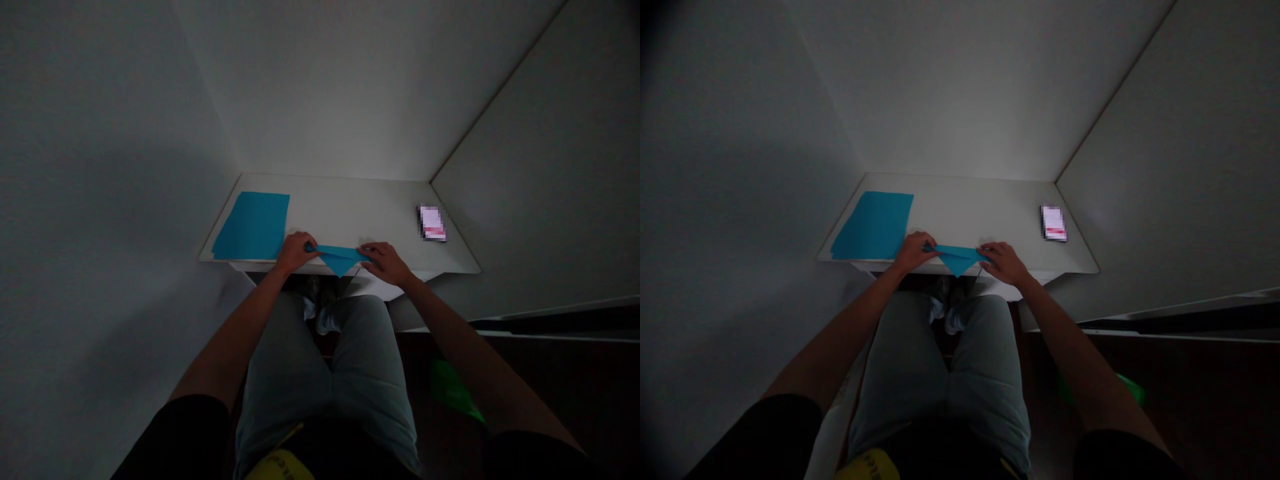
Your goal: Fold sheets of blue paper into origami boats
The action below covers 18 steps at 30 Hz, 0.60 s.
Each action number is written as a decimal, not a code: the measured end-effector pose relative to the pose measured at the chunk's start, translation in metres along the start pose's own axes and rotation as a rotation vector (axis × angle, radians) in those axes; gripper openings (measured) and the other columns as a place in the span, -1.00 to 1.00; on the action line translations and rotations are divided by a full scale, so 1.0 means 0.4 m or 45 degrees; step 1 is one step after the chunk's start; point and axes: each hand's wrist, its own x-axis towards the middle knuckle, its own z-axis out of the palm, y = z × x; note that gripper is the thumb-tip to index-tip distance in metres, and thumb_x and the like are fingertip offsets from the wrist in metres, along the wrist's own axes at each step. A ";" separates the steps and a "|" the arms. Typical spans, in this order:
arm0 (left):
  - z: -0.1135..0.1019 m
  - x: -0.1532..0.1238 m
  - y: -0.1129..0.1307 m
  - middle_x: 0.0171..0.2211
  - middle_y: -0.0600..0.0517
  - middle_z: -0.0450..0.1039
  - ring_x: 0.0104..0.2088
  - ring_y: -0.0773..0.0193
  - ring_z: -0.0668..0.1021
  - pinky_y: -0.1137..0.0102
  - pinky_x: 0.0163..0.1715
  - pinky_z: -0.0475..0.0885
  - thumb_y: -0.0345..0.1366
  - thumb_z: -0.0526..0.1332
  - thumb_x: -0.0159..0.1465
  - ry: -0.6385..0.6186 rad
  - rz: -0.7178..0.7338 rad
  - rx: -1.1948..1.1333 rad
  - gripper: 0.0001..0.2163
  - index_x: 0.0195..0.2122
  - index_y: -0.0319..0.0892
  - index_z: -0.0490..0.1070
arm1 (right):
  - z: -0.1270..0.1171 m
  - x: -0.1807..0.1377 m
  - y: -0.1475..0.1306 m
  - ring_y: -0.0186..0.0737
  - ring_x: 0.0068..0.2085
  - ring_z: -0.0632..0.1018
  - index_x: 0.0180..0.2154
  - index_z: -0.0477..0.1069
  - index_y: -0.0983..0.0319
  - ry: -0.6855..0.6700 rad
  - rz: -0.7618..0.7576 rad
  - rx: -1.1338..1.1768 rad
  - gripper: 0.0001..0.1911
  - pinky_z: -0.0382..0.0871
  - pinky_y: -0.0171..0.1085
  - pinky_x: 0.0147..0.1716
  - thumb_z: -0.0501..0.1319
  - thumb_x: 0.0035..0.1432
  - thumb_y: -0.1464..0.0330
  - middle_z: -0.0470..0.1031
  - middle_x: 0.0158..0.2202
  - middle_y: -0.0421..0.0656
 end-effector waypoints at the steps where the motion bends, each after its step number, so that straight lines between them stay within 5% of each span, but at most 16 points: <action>1: 0.001 -0.002 0.000 -0.12 -0.02 0.70 -0.02 0.04 0.63 0.11 0.14 0.47 -0.16 0.52 0.32 0.013 0.002 -0.003 -0.83 -0.23 -0.07 0.59 | -0.003 -0.003 -0.003 0.18 0.29 0.52 0.38 0.51 0.09 -0.005 -0.007 -0.002 -0.42 0.32 0.18 0.31 0.23 0.47 0.02 0.53 0.34 0.07; 5: -0.005 -0.021 0.005 -0.01 -0.02 0.73 0.09 0.03 0.65 0.07 0.23 0.45 -0.12 0.47 0.38 -0.062 0.095 0.010 -0.83 -0.08 -0.02 0.67 | -0.005 -0.001 -0.005 0.22 0.30 0.51 0.38 0.50 0.06 -0.013 -0.007 0.018 -0.31 0.32 0.19 0.31 0.34 0.36 -0.09 0.53 0.33 0.07; 10: -0.012 -0.068 0.007 0.28 -0.07 0.61 0.25 -0.05 0.59 -0.01 0.36 0.37 -0.01 0.56 0.26 -0.149 0.227 0.133 -0.52 0.17 0.00 0.64 | 0.007 0.005 -0.002 0.17 0.18 0.55 0.19 0.66 0.05 0.075 0.057 0.023 -0.43 0.38 0.14 0.25 0.41 0.31 -0.11 0.59 0.19 0.04; 18: 0.013 -0.078 0.022 -0.06 -0.02 0.74 -0.01 0.09 0.68 0.15 0.14 0.50 -0.21 0.37 0.44 -0.114 0.124 -0.083 -0.87 -0.06 -0.05 0.70 | 0.012 0.023 0.013 0.01 -0.05 0.60 -0.15 0.72 0.09 0.135 0.127 0.270 -0.53 0.47 -0.03 0.01 0.33 0.35 -0.15 0.65 -0.04 -0.02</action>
